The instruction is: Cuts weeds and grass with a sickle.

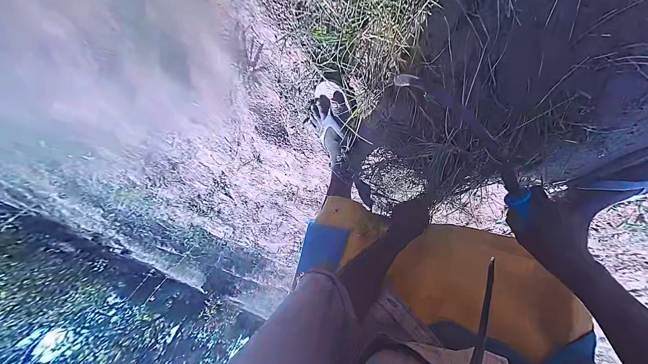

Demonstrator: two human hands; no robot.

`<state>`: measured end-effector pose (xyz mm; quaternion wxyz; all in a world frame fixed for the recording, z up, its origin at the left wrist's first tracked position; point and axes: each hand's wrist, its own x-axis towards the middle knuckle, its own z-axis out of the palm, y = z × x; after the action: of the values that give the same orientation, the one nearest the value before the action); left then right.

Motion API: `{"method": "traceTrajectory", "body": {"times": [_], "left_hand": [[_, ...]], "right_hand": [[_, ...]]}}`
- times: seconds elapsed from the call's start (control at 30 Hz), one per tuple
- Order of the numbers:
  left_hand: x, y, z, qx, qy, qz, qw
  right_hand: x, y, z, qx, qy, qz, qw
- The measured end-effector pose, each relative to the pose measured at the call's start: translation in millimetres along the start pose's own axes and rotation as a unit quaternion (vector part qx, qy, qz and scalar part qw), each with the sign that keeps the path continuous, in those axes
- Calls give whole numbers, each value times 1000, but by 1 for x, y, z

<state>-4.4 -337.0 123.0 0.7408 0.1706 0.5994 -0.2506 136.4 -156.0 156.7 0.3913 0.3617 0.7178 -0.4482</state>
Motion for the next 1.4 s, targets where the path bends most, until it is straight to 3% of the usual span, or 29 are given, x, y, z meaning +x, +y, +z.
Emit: {"method": "traceTrajectory", "body": {"times": [0.07,0.1,0.17,0.23,0.37,0.47,0.53,0.7,0.77,0.9,1.0,1.1,1.2,1.23,1.27,1.33,1.4], "left_hand": [[32,-17,32,31,94,47,994],[34,-14,30,43,55,31,997],[27,-13,15,43,9,2,999],[3,-19,-16,-3,28,-7,1000],[-43,-41,-74,-23,185,-4,982],[-28,-51,-124,-19,336,87,938],[6,-57,-142,-57,362,94,926],[48,-71,-151,-193,255,-117,940],[43,-76,-138,-189,205,-137,951],[51,-95,-117,-190,277,-112,935],[42,-93,-112,-153,241,-112,952],[27,-79,-96,-106,198,-66,972],[-15,-62,-24,-62,148,10,987],[-35,-51,-25,-49,62,10,997],[-43,-46,-20,-56,31,9,998],[-37,-43,-1,-92,105,17,990],[-40,-30,-26,-110,137,-14,984]], "right_hand": [[47,-24,-18,-23,-53,52,997],[62,-22,-20,-42,-88,86,991],[63,16,-5,-74,-120,131,981],[31,66,8,-70,-116,153,979],[-61,114,-2,-55,-113,144,982],[-62,97,-11,-22,-39,116,992],[-42,69,-16,-2,10,81,997],[36,-33,-10,51,-22,55,997],[53,-74,1,55,-74,39,995],[71,-107,37,21,-104,36,994],[56,-72,64,-16,-124,85,988],[36,-34,54,-52,-173,121,976],[-19,14,44,-78,-250,134,956],[-35,28,43,-75,-245,124,959],[-50,40,43,-71,-219,103,968],[-76,49,36,-34,-144,61,987],[-90,36,23,21,-76,64,995]]}}
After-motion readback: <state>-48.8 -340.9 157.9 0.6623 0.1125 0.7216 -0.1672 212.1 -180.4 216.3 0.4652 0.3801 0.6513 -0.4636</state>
